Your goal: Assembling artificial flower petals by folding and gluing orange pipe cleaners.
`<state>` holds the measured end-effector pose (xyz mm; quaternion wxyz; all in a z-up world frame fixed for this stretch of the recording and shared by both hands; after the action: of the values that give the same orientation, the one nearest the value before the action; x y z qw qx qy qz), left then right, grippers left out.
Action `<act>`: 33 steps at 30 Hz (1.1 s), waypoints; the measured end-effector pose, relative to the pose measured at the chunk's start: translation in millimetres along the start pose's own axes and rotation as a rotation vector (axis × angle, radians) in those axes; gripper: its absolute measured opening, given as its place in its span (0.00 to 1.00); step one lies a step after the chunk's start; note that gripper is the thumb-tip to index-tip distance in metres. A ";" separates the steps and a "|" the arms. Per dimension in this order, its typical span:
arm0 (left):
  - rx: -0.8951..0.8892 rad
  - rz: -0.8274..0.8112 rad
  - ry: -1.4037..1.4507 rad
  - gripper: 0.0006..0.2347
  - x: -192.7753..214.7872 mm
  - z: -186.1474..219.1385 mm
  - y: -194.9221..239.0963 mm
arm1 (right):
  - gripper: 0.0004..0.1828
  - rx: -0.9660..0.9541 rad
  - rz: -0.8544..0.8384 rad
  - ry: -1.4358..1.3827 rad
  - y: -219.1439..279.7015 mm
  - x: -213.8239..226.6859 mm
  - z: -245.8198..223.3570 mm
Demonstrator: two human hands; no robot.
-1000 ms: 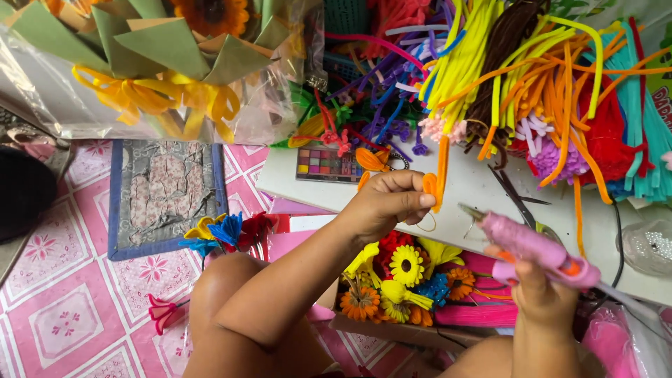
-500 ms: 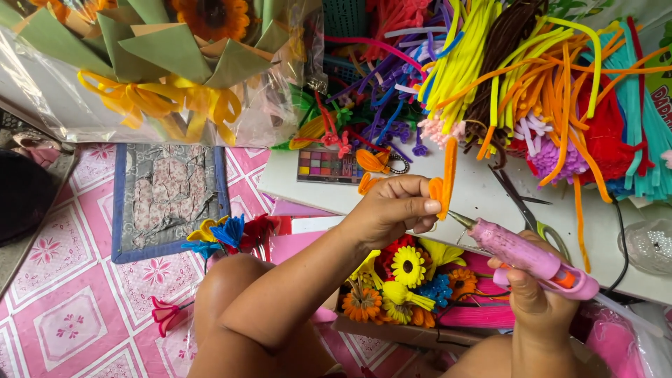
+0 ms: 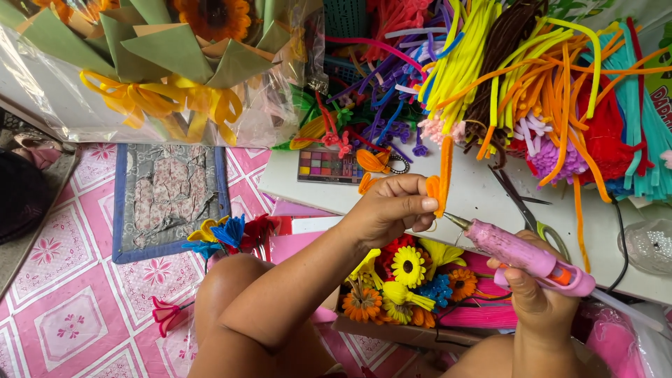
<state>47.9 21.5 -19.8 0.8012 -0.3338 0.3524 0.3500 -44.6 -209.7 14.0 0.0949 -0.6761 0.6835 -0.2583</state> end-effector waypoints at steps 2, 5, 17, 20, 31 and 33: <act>-0.014 0.001 -0.005 0.02 3.4 1.3 -1.2 | 0.15 -0.022 -0.034 0.033 -4.4 8.2 8.5; -0.050 0.054 -0.188 0.02 9.9 6.8 -3.0 | 0.15 -0.249 -0.020 0.097 -18.9 16.5 35.6; -0.156 0.184 -1.188 0.03 23.8 0.4 2.6 | 0.18 -0.600 -0.005 0.566 -25.6 30.3 167.3; -0.120 0.138 -1.334 0.02 8.8 7.4 1.2 | 0.26 -0.748 -0.262 0.876 -32.4 42.0 99.3; -0.312 -0.185 -1.681 0.05 -33.7 5.6 3.9 | 0.11 -0.096 -0.070 0.516 -22.4 -1.8 -40.5; -0.301 -0.161 -1.640 0.04 -37.8 8.6 4.7 | 0.09 -0.171 -0.025 0.471 -19.8 -1.5 -39.3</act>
<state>27.8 18.4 13.7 0.7732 -0.1009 -0.4173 0.4667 -46.0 -198.5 56.5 -0.1279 -0.6112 0.6977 -0.3511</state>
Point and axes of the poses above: each hand's wrist, its own y-axis away from the middle knuckle, its own x-axis out of the back of the hand, z = x × y, the point moved 1 cm from there along -y, towards the middle knuckle, and after that the axes turned 2 degrees about -y, right-handed, at the moved point
